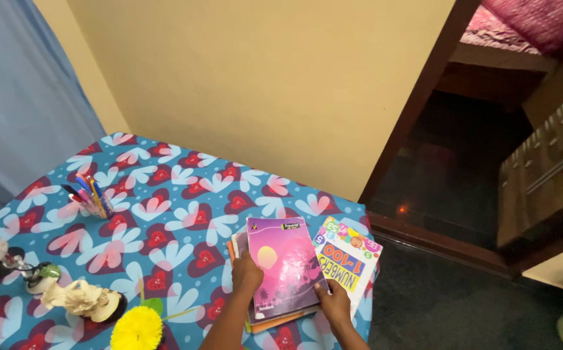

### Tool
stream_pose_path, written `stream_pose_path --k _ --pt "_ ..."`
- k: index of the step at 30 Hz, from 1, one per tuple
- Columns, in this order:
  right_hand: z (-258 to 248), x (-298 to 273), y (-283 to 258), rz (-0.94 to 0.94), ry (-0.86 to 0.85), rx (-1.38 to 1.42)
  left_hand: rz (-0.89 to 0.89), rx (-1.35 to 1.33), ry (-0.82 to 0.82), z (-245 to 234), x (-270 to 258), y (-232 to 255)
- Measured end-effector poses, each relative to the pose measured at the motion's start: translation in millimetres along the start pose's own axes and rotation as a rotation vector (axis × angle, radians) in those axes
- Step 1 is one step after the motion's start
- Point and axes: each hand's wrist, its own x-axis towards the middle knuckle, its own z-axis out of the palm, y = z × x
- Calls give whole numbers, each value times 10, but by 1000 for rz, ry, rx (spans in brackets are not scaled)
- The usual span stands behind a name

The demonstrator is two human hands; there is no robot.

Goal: The person wipes several decorative items with a black cloth, including a white flower figurine, a pink flower figurine, a small round mirror, and two artificial flowers. They then pick up multiple books from a chair and place them on the table.

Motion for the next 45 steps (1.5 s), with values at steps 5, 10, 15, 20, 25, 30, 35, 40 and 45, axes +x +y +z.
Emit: stream_pose_path --k 5,10,15,20,25,30,35,40,45 --pt "89 2 98 -292 126 -255 -51 26 -21 33 73 -159" --pt "70 -59 180 -376 148 -461 -24 33 10 120 57 -310" --pt "-28 -210 200 -362 137 -409 100 295 96 50 -183 -112" --pt "-531 -508 211 -493 214 -338 357 254 35 331 -685 503" --pt "-1351 -997 735 -502 359 -219 769 -115 -139 1425 -1914 850" --pt "-2525 -1561 1955 -325 672 -264 820 -69 -491 2578 -3353 675" --pt "-3368 -2498 3284 15 810 -302 806 287 -852 3422 -4445 326" --pt "-3756 -3266 4124 278 837 -299 852 263 -961 4248 -5041 -8" --pt "-4052 -3723 4552 356 823 -468 593 393 -989 4858 -5447 -290"
